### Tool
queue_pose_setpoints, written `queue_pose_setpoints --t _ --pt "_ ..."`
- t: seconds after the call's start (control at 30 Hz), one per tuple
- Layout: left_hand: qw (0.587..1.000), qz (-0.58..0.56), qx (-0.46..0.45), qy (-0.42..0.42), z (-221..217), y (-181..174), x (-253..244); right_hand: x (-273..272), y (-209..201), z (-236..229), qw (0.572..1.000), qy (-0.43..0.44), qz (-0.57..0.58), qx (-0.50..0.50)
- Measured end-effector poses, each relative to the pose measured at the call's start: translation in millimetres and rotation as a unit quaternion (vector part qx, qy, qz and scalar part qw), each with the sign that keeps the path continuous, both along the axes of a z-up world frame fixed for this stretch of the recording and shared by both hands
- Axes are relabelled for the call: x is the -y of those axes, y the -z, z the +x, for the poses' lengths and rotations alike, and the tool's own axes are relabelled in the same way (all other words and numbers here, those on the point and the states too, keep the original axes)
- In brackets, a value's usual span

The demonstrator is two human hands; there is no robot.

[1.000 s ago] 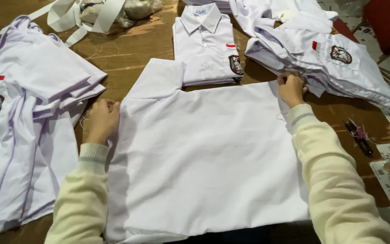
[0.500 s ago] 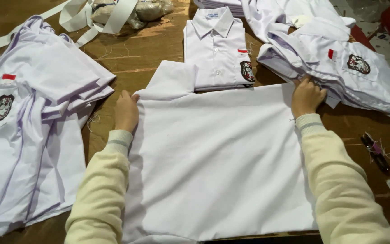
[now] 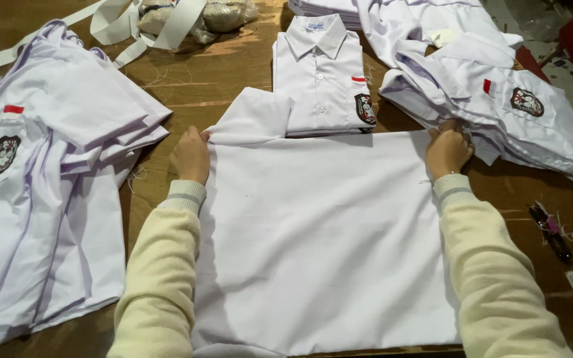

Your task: Buttoning and neatly folding a white school uniform shirt on a factory work table.

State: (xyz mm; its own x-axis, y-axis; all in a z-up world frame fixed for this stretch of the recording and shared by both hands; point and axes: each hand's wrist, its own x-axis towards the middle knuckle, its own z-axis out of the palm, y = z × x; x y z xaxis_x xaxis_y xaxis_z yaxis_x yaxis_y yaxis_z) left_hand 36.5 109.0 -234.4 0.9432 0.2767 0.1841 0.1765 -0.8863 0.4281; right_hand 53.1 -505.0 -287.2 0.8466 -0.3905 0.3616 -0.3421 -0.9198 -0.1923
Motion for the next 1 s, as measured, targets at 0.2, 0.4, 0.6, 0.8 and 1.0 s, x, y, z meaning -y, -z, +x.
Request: queue_pose_setpoints --t 0.2,0.4,0.6,0.8,1.0 --pt "0.973 0.201 0.113 -0.029 5 16 -6 -16 -19 -6 1.000 0.010 -0.018 0.008" --pt "0.998 -0.019 -0.058 -0.012 20 13 -28 -28 -32 -23 1.000 -0.002 -0.021 -0.002" --pt "0.939 0.298 0.149 0.090 -57 -13 18 -114 -90 -111 0.988 -0.152 -0.032 0.028" --pt "0.964 0.119 -0.114 0.209 -91 -14 10 -89 -73 -122 0.971 -0.172 0.044 -0.163" --pt "0.960 0.058 -0.119 0.245 -73 -11 -13 -76 -99 -126 0.955 -0.189 0.104 -0.204"
